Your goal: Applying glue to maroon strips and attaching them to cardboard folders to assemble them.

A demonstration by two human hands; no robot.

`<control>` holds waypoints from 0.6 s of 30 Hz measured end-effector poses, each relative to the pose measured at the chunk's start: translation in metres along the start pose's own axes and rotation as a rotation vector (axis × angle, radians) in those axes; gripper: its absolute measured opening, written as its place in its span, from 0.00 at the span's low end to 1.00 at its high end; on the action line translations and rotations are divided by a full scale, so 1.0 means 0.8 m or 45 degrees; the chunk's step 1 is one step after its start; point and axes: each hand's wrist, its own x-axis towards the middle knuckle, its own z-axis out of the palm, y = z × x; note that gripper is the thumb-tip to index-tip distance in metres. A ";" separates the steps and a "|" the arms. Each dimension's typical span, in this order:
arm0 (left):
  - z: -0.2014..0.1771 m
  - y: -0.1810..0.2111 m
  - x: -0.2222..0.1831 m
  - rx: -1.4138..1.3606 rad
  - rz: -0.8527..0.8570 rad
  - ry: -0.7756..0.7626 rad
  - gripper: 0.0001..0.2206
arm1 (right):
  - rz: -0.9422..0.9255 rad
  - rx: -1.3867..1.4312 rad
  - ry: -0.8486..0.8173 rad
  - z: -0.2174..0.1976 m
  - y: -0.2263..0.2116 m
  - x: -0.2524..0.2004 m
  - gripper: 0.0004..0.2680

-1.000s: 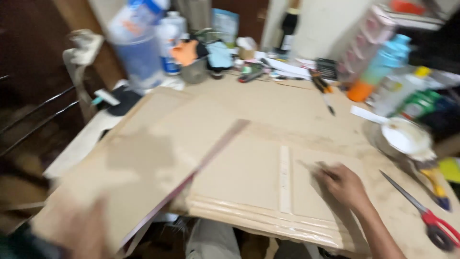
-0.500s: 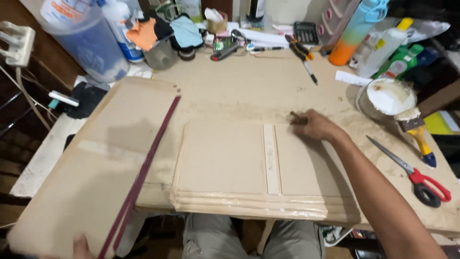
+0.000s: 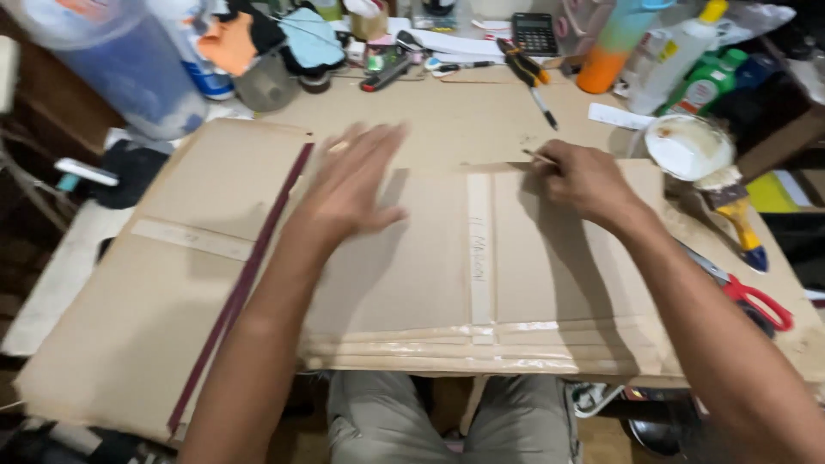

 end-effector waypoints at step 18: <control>-0.143 0.163 0.093 0.038 -0.637 -1.264 0.21 | -0.319 -0.363 0.556 -0.017 0.018 -0.223 0.11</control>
